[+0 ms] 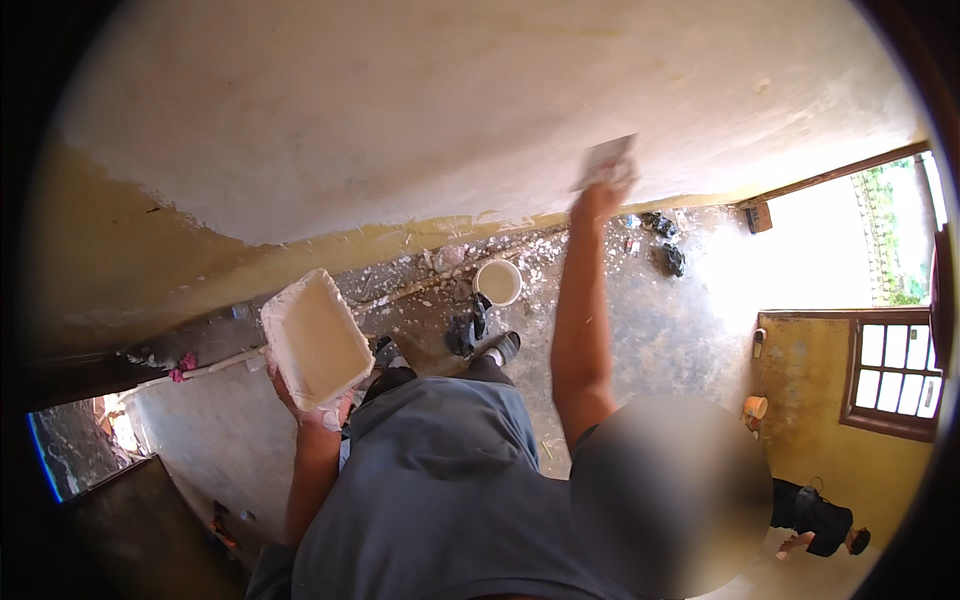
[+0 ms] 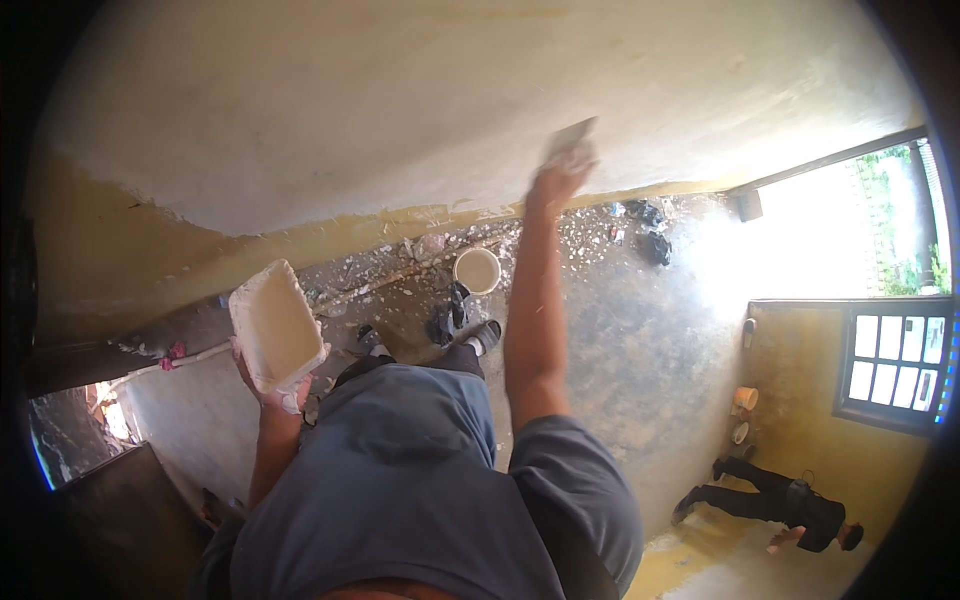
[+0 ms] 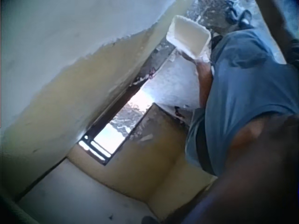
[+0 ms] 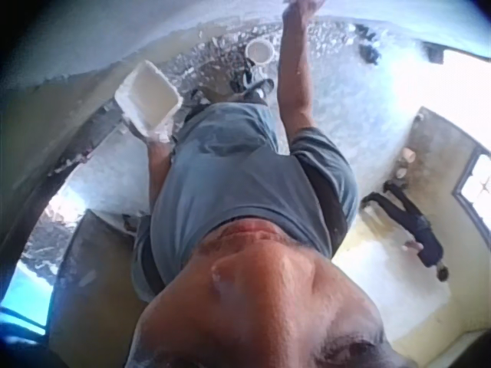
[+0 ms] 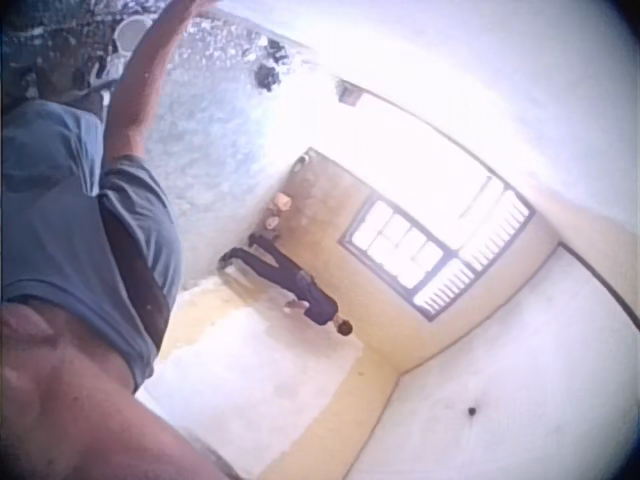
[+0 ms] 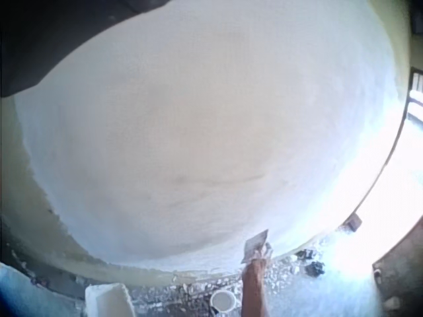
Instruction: The person applies a white plaster substance to a wall using a putty knife. They hold a small container of the substance in one hand while spreading it across the wall surface with the tool.
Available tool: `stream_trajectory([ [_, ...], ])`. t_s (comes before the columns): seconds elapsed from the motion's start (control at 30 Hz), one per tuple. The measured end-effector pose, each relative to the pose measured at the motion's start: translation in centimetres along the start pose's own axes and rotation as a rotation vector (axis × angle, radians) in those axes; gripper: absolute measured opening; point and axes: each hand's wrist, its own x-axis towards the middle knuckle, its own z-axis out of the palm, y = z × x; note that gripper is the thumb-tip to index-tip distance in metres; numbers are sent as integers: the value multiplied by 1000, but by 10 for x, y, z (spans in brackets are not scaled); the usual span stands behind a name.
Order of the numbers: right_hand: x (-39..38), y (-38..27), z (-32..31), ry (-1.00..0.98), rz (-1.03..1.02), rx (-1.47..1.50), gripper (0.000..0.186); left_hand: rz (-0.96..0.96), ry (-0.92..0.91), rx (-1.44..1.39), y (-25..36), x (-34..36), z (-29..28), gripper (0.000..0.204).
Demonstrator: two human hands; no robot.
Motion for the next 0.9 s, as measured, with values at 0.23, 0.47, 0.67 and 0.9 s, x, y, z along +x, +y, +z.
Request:
stream_trajectory([
  [0.23,67,-32,16,-91,-357,-606,37,-24,43,-13,3,-2,-13,76],
  [0.47,-184,56,104,-287,-366,-503,45,-21,-22,30,8,2,-16,74],
  [0.67,-106,39,45,-201,96,325,33,61,25,8,7,-1,-36,74],
  [0.9,25,-38,57,13,-45,-82,38,62,106,-34,1,2,-55,75],
])
